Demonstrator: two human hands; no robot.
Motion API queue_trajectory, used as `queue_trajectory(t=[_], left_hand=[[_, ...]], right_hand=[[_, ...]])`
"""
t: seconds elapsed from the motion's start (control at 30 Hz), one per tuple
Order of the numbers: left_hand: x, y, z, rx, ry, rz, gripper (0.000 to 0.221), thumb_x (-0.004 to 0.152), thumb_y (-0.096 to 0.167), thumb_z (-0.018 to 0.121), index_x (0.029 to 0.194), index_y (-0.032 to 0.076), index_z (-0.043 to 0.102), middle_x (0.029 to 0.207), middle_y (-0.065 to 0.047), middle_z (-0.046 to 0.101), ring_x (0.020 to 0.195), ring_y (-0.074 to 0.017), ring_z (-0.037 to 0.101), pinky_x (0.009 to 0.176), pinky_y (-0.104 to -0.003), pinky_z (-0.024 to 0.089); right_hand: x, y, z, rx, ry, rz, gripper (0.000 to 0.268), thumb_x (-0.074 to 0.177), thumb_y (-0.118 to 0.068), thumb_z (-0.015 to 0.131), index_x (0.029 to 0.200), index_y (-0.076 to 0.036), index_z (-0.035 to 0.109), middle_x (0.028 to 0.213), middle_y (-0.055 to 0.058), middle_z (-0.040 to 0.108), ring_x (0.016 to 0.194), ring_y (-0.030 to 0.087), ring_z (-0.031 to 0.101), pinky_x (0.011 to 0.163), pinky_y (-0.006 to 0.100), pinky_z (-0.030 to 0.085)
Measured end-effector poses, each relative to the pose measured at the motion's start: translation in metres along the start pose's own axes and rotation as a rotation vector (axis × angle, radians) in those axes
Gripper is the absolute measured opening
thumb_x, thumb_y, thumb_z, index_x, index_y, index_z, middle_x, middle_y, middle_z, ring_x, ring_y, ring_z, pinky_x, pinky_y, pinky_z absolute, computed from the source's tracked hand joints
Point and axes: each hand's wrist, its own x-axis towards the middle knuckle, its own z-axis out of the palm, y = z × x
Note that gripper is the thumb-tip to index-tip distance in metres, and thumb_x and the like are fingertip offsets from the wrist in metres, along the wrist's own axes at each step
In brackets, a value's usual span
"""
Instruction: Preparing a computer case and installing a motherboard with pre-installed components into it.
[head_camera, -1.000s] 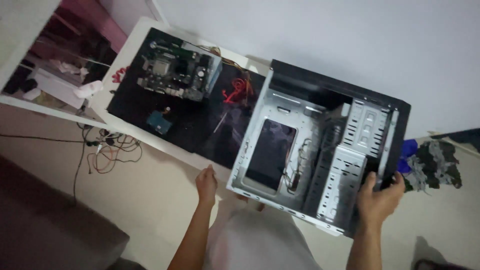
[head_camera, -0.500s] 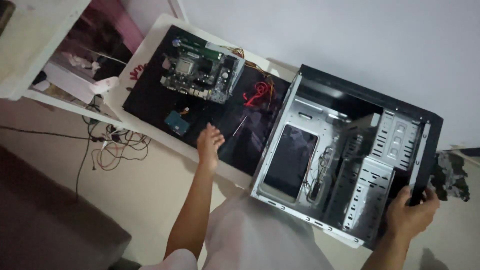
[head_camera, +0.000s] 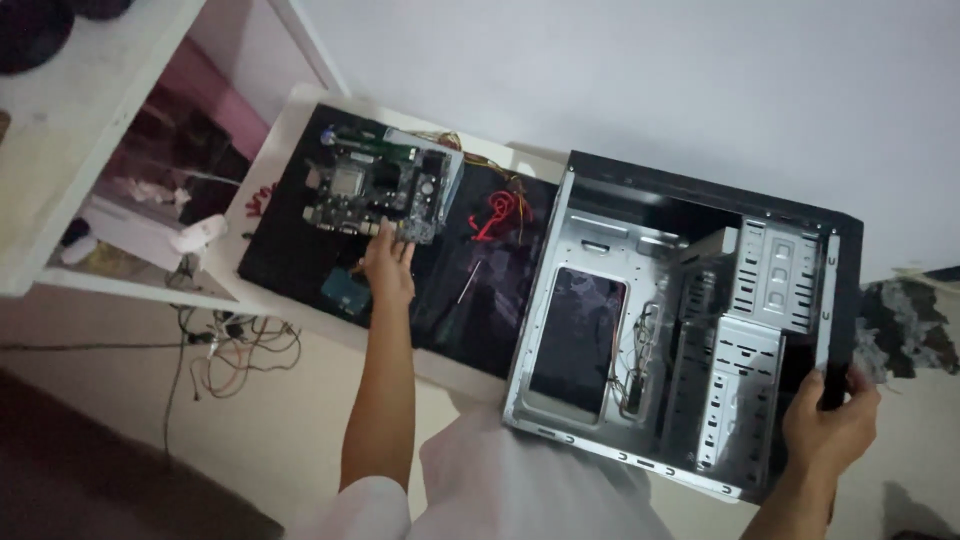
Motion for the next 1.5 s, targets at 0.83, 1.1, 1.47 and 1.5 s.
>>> queue_trajectory(t=[0.83, 1.1, 1.47, 1.5], left_hand=[[0.011, 0.004, 0.001, -0.113, 0.04, -0.045, 0.067, 0.085, 0.006, 0.077, 0.146, 0.019, 0.053, 0.141, -0.013, 0.063, 0.13, -0.0293, 0.062, 0.107, -0.046, 0.053], [-0.035, 0.022, 0.011, -0.056, -0.177, -0.019, 0.057, 0.091, 0.004, 0.07, 0.142, 0.019, 0.051, 0.137, -0.011, 0.062, 0.125, -0.028, 0.062, 0.102, -0.043, 0.052], [-0.126, -0.025, 0.075, -0.137, -0.807, -0.297, 0.054, 0.083, -0.008, 0.072, 0.135, 0.001, 0.057, 0.129, -0.017, 0.068, 0.117, -0.0276, 0.066, 0.102, -0.038, 0.053], [-0.131, -0.035, 0.076, -0.141, -0.812, -0.303, 0.054, 0.083, -0.008, 0.072, 0.135, 0.001, 0.057, 0.129, -0.017, 0.068, 0.117, -0.0276, 0.066, 0.102, -0.038, 0.053]], right_hand=[[0.0, -0.015, -0.007, 0.028, -0.045, 0.098, 0.046, 0.107, -0.018, 0.06, 0.142, 0.011, 0.055, 0.133, 0.03, 0.064, 0.118, 0.048, 0.06, 0.097, 0.055, 0.045], [0.0, -0.013, -0.005, -0.01, -0.022, 0.078, 0.047, 0.104, -0.017, 0.062, 0.141, 0.011, 0.056, 0.135, 0.029, 0.064, 0.118, 0.049, 0.06, 0.096, 0.056, 0.046], [0.001, -0.013, -0.004, 0.017, -0.025, 0.138, 0.046, 0.101, -0.02, 0.06, 0.14, 0.006, 0.058, 0.131, 0.027, 0.065, 0.118, 0.046, 0.06, 0.099, 0.052, 0.045], [0.001, -0.01, -0.003, 0.012, -0.019, 0.139, 0.046, 0.101, -0.02, 0.06, 0.14, 0.006, 0.058, 0.131, 0.027, 0.065, 0.118, 0.046, 0.06, 0.099, 0.052, 0.045]])
